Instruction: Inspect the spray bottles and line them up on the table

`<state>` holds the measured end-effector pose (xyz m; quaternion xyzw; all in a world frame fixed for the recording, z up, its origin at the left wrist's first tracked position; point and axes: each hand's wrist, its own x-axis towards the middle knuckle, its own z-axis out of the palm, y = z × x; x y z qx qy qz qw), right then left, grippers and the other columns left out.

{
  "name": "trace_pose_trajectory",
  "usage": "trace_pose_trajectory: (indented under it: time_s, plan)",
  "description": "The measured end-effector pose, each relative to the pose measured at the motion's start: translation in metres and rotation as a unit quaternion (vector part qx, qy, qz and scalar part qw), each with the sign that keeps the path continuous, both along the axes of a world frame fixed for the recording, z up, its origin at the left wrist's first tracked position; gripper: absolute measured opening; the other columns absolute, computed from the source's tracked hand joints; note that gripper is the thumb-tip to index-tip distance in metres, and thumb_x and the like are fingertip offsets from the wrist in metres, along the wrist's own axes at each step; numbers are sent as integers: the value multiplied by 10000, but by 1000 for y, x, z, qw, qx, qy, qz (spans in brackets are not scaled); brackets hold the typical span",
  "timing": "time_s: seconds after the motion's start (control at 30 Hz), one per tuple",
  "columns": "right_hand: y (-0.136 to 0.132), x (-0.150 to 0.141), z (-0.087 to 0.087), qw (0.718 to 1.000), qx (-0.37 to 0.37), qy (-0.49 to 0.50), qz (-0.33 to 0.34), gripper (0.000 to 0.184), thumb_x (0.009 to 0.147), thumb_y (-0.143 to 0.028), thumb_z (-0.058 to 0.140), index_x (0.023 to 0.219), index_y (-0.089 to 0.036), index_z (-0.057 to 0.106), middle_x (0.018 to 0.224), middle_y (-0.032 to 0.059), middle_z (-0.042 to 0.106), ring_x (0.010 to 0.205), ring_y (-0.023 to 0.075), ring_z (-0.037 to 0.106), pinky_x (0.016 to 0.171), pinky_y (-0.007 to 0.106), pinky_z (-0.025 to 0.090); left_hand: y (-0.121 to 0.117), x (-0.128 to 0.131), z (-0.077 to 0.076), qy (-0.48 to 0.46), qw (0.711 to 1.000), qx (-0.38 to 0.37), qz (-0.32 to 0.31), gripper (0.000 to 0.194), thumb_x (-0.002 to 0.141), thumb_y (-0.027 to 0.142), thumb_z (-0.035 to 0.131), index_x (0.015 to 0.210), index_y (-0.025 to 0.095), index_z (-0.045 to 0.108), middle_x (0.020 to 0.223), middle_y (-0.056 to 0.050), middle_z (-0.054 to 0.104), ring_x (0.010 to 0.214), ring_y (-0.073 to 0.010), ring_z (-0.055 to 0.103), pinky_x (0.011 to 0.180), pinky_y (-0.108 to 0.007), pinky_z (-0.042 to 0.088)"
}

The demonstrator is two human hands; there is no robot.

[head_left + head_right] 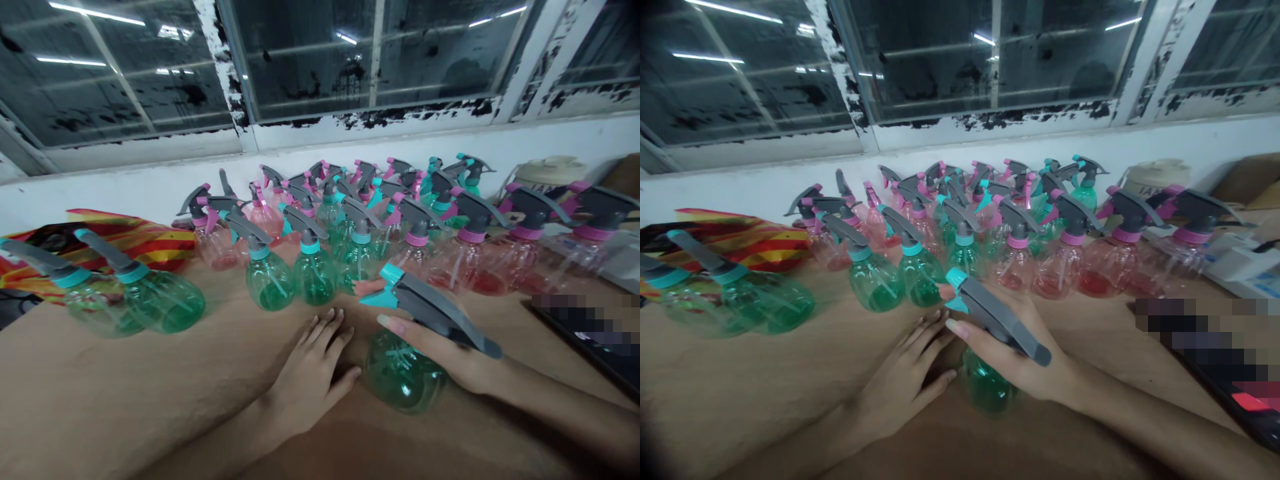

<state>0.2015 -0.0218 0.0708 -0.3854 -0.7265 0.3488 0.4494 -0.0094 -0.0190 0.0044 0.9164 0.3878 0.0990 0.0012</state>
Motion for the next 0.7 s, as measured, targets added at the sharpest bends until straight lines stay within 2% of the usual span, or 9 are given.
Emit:
trace_pose_trajectory:
  time_s: [0.2,0.3,0.4,0.47,0.53,0.6,0.7]
  plan:
    - [2,-1,3,998,53,-27,-14,117,847,-327,554,917,-264,624,885,7,678,859,187,645,777,328,519,-1,0,2,8,1000,-10,0,511,917,398,507,1343,131,410,1443,-139,363,1351,-259,278,1085,-468,271]
    - [2,0,0,998,36,-39,-19,143,868,-354,525,814,-243,598,762,5,634,752,174,621,661,310,508,-1,0,2,4,1000,-9,-1,509,919,399,503,1340,126,413,1446,-141,356,1352,-262,275,1085,-473,271]
    - [2,1,-3,999,26,-33,-23,196,866,-378,528,746,-231,576,682,-9,592,682,155,588,618,292,488,-1,0,1,-2,1000,-7,-1,503,918,396,508,1334,127,420,1440,-138,370,1350,-262,280,1086,-474,270]
    - [2,1,-2,1000,20,-22,-10,153,857,-368,545,795,-238,594,710,-11,620,713,159,610,668,301,501,-1,1,2,2,1000,-10,1,507,914,388,518,1337,129,417,1433,-138,380,1347,-262,286,1085,-475,273]
    - [2,-1,0,1000,14,-6,2,121,844,-348,568,905,-255,615,840,-1,673,822,176,642,769,324,509,-1,1,3,6,1000,-12,2,514,911,383,523,1342,129,410,1433,-139,380,1348,-261,284,1087,-470,273]
    - [1,-2,2,1000,8,8,8,184,834,-337,584,1002,-270,619,960,9,689,922,194,645,854,349,496,-1,1,3,5,1000,-12,3,515,911,384,520,1346,132,405,1439,-137,370,1352,-260,275,1089,-466,271]
    - [-1,-3,2,1000,-1,24,-5,252,824,-351,599,1060,-267,624,971,25,692,955,210,642,864,359,504,-2,0,1,6,1000,-7,3,517,914,389,515,1346,128,404,1451,-140,349,1356,-259,264,1094,-461,260]
